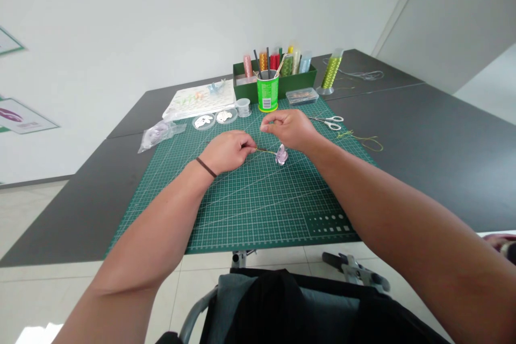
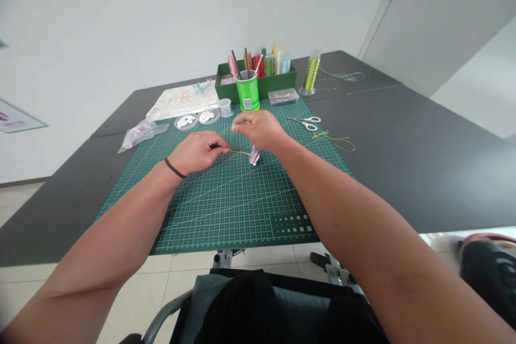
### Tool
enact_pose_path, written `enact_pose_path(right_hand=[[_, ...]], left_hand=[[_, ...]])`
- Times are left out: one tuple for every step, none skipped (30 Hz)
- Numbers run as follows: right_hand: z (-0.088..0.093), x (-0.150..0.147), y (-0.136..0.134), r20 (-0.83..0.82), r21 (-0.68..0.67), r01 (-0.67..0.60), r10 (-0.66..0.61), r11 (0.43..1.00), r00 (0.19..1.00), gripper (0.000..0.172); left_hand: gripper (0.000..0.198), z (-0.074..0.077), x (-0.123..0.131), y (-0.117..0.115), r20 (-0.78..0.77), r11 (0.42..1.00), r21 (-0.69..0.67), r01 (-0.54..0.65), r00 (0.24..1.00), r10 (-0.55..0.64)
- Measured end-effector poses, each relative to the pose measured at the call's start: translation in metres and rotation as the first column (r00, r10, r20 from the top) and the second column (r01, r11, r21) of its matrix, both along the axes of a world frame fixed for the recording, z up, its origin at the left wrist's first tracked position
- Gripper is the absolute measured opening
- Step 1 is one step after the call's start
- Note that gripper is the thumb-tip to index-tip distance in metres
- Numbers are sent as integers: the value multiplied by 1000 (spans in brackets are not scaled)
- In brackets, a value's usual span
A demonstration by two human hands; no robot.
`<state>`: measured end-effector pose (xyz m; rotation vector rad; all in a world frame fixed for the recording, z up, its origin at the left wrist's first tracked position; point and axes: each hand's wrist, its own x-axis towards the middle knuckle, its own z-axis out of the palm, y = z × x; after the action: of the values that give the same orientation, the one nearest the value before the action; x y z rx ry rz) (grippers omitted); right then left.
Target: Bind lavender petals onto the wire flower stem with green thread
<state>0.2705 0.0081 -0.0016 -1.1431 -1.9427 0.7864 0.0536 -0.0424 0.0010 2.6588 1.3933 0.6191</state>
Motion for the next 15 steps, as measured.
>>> enact_pose_path(right_hand=[[1, 0, -1, -3, 8, -11, 11, 1000, 1000, 11], [2, 0, -1, -5, 19, -23, 24, 1000, 1000, 10], [2, 0, -2, -7, 32, -37, 37, 999, 999, 10], [3, 0, -3, -7, 45, -48, 49, 998, 999, 10], [4, 0, -4, -8, 58, -58, 59, 997, 998, 10], [5, 0, -5, -8, 69, -68, 69, 995, 998, 10], [5, 0, -6, -7, 79, -76, 77, 994, 997, 10], [5, 0, -7, -5, 88, -83, 83, 993, 997, 11], [5, 0, -7, -1, 94, -88, 88, 992, 996, 11], [4, 0, -6, 2, 99, -89, 89, 991, 996, 11], [4, 0, -6, 6, 101, -89, 89, 991, 996, 11], [3, 0, -5, 9, 100, -86, 86, 991, 996, 11], [2, 0, -4, 10, 96, -82, 81, 992, 997, 11], [1, 1, -3, 12, 89, -77, 76, 993, 997, 11], [1, 1, -2, 14, 77, -71, 70, 994, 997, 11]], left_hand=[[12, 0, 0, 0, 2, 1000, -11, -10, 1000, 10], [12, 0, 0, 0, 7, 1000, -20, -21, 1000, 21], [12, -1, 1, 0, 14, 999, -28, -31, 999, 31], [12, -1, 1, 1, 22, 999, -36, -37, 999, 38], [13, -1, 1, 1, 31, 998, -42, -42, 999, 44], [13, -1, 1, 1, 37, 998, -51, -45, 998, 47], [13, -1, 2, 0, 39, 997, -61, -49, 998, 52], [13, 0, 2, 0, 35, 996, -72, -55, 998, 58], [12, 0, 2, 0, 27, 994, -85, -62, 998, 64], [12, 1, 2, -1, 17, 993, -96, -68, 997, 70], [12, 2, 2, -1, 8, 992, -104, -68, 998, 70], [12, 3, 2, -2, 2, 992, -109, -63, 998, 63], [12, 3, 2, -2, 1, 993, -110, -50, 999, 51], [12, 4, 2, -2, 1, 993, -110, -35, 999, 35], [13, 5, 2, -3, 2, 994, -110, -20, 1000, 20]])
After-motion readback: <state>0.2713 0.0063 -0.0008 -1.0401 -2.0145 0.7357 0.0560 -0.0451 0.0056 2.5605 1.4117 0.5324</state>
